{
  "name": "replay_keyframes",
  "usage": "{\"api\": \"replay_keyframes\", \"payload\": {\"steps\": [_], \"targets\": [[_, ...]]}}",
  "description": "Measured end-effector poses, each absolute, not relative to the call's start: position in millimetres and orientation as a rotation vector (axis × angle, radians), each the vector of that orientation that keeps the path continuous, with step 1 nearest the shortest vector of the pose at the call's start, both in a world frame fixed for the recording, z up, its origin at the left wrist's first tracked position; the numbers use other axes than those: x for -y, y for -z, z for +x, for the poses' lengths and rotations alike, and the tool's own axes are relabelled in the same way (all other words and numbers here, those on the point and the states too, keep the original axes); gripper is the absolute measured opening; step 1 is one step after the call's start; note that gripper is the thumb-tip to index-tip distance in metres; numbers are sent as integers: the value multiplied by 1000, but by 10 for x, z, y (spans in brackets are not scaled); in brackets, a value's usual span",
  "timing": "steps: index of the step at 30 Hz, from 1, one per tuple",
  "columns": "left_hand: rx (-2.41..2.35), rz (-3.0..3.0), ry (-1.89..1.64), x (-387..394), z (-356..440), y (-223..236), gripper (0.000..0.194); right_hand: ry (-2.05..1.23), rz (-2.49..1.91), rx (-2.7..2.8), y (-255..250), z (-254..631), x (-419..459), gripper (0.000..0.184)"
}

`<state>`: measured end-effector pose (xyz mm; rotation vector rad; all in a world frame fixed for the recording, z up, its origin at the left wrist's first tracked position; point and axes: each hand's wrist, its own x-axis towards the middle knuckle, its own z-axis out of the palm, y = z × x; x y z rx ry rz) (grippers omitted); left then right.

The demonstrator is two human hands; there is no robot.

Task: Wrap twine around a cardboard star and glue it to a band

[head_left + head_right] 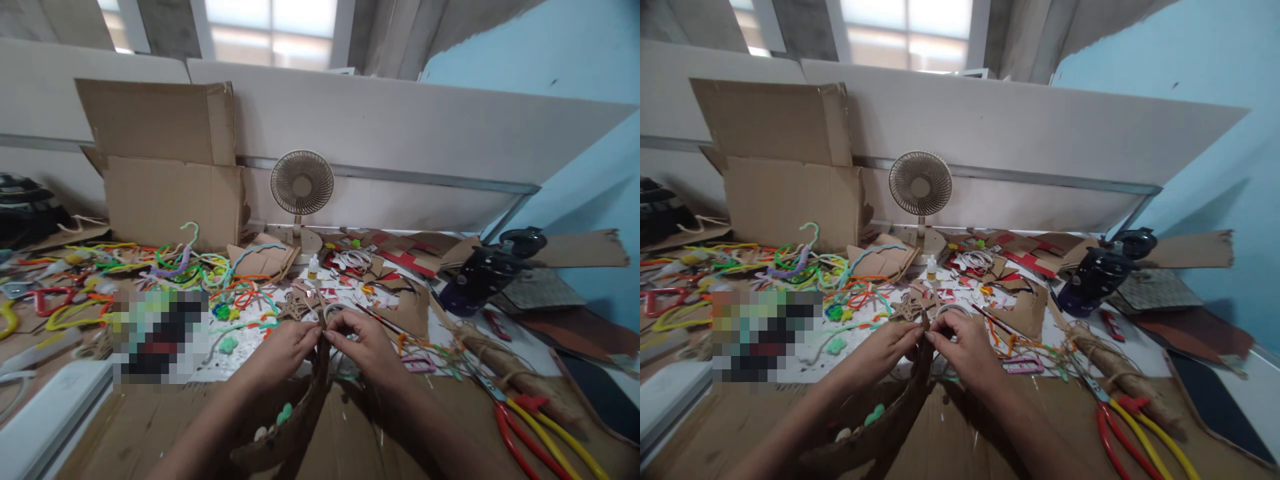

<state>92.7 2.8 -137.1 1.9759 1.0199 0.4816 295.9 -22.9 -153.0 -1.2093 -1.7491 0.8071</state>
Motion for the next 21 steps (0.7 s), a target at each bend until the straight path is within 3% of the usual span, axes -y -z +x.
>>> {"api": "replay_keyframes", "payload": {"steps": [21], "targets": [[-1040,2010,-487,-28,930,1379,40,-792,-1221,1755,1545,2962,215,11]]}}
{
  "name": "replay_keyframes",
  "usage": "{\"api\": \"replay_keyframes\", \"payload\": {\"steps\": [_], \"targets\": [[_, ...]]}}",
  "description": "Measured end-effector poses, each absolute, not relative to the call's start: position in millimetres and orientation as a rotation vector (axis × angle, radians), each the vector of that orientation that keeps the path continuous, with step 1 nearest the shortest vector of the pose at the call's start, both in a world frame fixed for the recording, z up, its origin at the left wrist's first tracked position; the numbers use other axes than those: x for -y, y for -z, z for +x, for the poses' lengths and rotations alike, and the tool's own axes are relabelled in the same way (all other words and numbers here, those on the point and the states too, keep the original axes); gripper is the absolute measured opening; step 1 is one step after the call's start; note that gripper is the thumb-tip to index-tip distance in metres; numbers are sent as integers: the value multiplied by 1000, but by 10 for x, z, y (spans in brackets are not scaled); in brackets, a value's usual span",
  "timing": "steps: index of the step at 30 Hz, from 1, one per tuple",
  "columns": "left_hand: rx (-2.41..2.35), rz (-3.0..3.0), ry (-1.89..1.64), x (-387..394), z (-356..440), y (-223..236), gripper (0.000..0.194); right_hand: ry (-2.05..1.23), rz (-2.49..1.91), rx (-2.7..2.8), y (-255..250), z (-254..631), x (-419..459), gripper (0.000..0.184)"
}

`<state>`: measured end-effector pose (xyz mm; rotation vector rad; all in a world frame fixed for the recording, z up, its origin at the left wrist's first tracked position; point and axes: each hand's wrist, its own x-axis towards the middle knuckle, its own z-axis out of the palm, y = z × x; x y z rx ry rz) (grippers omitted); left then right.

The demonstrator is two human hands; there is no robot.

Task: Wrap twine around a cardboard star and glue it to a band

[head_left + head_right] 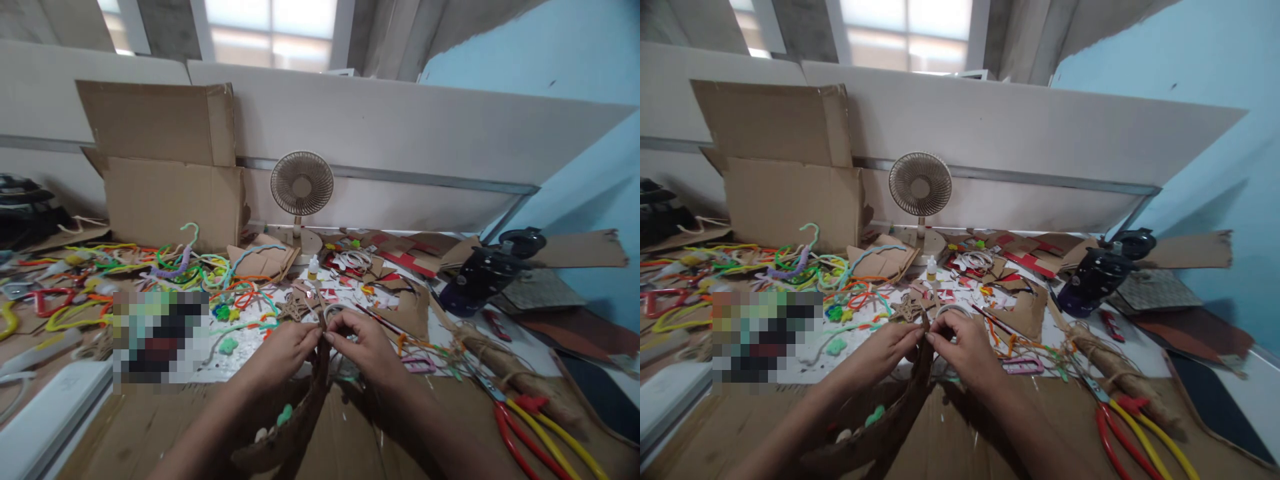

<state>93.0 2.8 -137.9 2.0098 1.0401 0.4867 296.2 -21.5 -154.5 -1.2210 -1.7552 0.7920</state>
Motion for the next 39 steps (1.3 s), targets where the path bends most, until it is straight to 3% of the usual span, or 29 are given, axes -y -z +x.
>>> {"api": "replay_keyframes", "payload": {"steps": [39], "targets": [[-1005,1978,-490,-39,938,1419,37,-921,-1210,1629,1635,2952,160,13]]}}
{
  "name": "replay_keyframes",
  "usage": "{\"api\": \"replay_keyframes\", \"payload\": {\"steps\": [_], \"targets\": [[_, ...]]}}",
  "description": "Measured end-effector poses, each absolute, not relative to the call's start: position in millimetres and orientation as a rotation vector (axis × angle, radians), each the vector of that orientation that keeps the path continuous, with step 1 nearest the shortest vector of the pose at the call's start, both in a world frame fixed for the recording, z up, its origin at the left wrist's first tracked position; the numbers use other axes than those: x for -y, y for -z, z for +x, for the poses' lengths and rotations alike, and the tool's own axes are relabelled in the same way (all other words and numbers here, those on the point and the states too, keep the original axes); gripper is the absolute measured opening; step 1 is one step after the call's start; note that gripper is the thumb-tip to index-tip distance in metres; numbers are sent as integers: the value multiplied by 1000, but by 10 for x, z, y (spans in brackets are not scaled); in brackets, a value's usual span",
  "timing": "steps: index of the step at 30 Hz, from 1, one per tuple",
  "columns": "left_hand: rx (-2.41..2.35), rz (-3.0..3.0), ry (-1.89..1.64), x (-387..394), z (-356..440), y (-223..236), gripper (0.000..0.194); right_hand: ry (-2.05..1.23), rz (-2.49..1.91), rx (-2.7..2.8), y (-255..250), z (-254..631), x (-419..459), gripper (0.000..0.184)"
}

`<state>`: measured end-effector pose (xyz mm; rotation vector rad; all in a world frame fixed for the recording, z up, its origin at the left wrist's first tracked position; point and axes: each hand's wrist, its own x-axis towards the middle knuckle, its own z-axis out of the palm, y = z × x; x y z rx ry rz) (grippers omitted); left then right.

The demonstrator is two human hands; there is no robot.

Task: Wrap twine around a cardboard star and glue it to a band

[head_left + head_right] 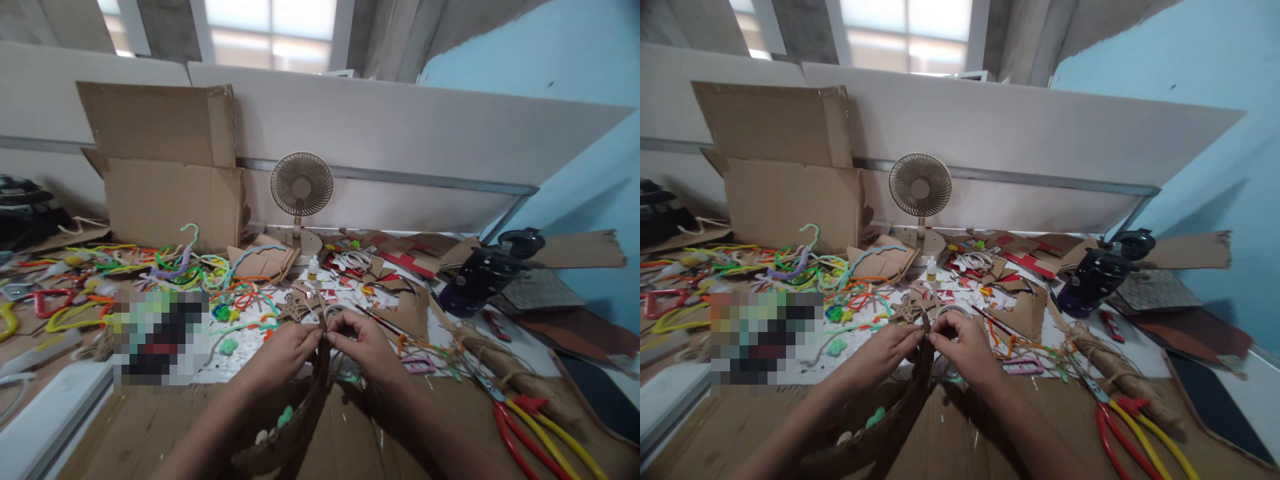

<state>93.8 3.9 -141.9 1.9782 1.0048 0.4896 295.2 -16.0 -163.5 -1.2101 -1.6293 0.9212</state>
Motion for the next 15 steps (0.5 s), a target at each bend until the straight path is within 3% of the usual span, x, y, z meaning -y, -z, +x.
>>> {"api": "replay_keyframes", "payload": {"steps": [15], "targets": [[-1015,1966,-428,-73,883,1423,30,-930,-1175,1645,1620,2920,182,9]]}}
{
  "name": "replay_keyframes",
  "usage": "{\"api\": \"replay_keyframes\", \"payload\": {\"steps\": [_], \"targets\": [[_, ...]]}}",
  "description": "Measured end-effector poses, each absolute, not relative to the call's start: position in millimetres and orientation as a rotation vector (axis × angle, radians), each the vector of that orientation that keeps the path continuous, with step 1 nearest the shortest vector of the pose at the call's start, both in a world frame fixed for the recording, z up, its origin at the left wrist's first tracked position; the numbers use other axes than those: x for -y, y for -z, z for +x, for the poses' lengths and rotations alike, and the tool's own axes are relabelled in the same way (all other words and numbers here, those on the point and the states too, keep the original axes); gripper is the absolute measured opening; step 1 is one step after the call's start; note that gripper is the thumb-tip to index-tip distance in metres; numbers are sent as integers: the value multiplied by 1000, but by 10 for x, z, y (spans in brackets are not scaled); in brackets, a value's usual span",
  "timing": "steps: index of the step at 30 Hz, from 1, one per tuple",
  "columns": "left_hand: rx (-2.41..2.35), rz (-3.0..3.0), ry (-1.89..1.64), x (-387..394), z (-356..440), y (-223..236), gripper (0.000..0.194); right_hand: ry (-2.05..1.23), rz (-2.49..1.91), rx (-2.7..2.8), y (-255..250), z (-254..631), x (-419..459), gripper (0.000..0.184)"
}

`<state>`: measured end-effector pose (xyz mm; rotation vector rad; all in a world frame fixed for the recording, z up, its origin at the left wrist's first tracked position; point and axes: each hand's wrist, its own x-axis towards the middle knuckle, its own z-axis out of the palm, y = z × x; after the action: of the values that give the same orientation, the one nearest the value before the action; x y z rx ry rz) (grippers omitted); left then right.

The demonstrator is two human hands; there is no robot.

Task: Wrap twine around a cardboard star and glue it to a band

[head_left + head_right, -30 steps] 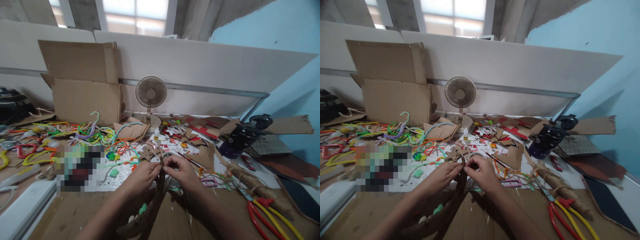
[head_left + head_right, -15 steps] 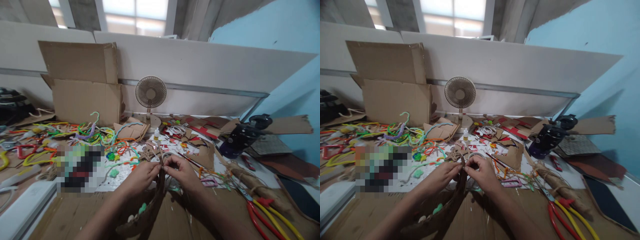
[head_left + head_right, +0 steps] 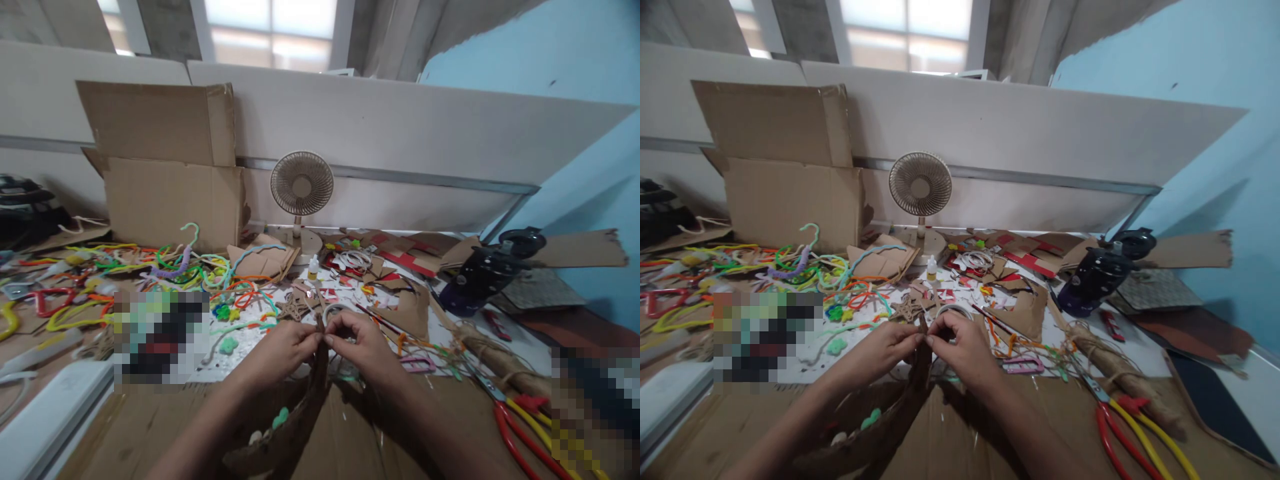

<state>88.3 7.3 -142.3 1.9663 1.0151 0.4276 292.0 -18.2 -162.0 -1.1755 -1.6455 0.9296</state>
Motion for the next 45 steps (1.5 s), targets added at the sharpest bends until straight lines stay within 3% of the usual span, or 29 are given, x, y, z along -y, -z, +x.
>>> {"api": "replay_keyframes", "payload": {"steps": [45], "targets": [[-998,2049,-426,-48,893,1402,34,-1022,-1196,1568,1696,2942,146,16]]}}
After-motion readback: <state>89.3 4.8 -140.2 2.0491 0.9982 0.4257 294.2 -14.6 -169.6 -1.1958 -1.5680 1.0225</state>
